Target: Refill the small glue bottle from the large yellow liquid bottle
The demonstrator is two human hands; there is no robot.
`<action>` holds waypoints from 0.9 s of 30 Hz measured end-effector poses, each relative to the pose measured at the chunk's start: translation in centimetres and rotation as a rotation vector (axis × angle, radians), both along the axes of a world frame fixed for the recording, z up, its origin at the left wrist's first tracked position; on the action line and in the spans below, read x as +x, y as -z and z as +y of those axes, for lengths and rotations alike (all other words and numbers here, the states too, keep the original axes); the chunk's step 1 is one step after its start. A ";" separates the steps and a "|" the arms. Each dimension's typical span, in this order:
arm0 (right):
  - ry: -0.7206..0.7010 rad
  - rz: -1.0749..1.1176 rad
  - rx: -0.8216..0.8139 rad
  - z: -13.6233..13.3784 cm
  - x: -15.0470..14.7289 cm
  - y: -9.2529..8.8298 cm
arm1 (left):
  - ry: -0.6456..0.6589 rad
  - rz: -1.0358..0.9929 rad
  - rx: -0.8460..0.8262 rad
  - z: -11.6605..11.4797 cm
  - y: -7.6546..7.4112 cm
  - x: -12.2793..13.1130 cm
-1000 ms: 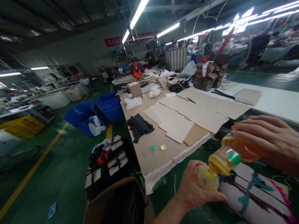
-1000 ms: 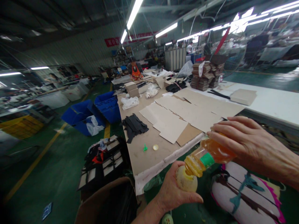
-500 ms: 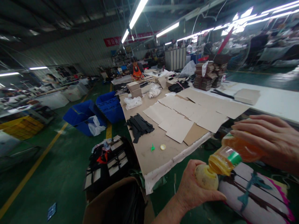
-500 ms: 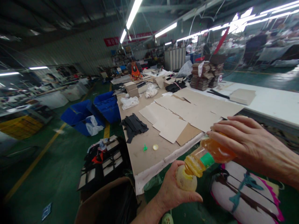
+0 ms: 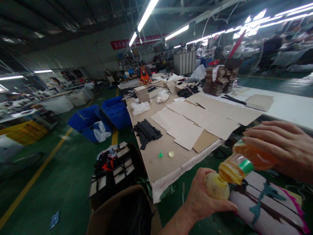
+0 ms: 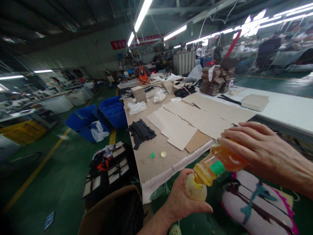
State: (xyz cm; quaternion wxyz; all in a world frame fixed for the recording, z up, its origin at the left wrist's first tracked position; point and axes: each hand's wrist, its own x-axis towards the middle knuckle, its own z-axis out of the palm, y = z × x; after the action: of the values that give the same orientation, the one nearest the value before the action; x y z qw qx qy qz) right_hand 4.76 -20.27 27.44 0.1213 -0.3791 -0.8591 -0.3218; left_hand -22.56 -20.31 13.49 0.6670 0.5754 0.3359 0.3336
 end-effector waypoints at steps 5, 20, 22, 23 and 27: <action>-0.008 0.007 -0.007 -0.1 0.3 0.0 | -0.002 -0.009 0.002 0.0 0.2 0.0; -0.002 0.005 -0.016 -0.3 0.8 0.0 | 0.010 -0.019 -0.017 0.1 -0.1 0.6; 0.006 0.013 -0.020 -0.3 0.9 0.1 | 0.008 0.000 -0.003 0.1 0.0 0.6; 0.009 0.016 -0.022 -0.3 0.9 0.1 | 0.009 0.003 0.000 0.1 0.0 0.6; 0.021 0.030 -0.031 -0.3 1.0 0.2 | 0.017 -0.020 0.000 0.2 0.2 0.6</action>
State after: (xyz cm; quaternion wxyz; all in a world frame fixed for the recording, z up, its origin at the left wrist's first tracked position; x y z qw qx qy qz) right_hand 5.77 -20.56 27.20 0.1248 -0.3947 -0.8580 -0.3040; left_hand -21.97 -20.16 13.27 0.6732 0.5746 0.3243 0.3338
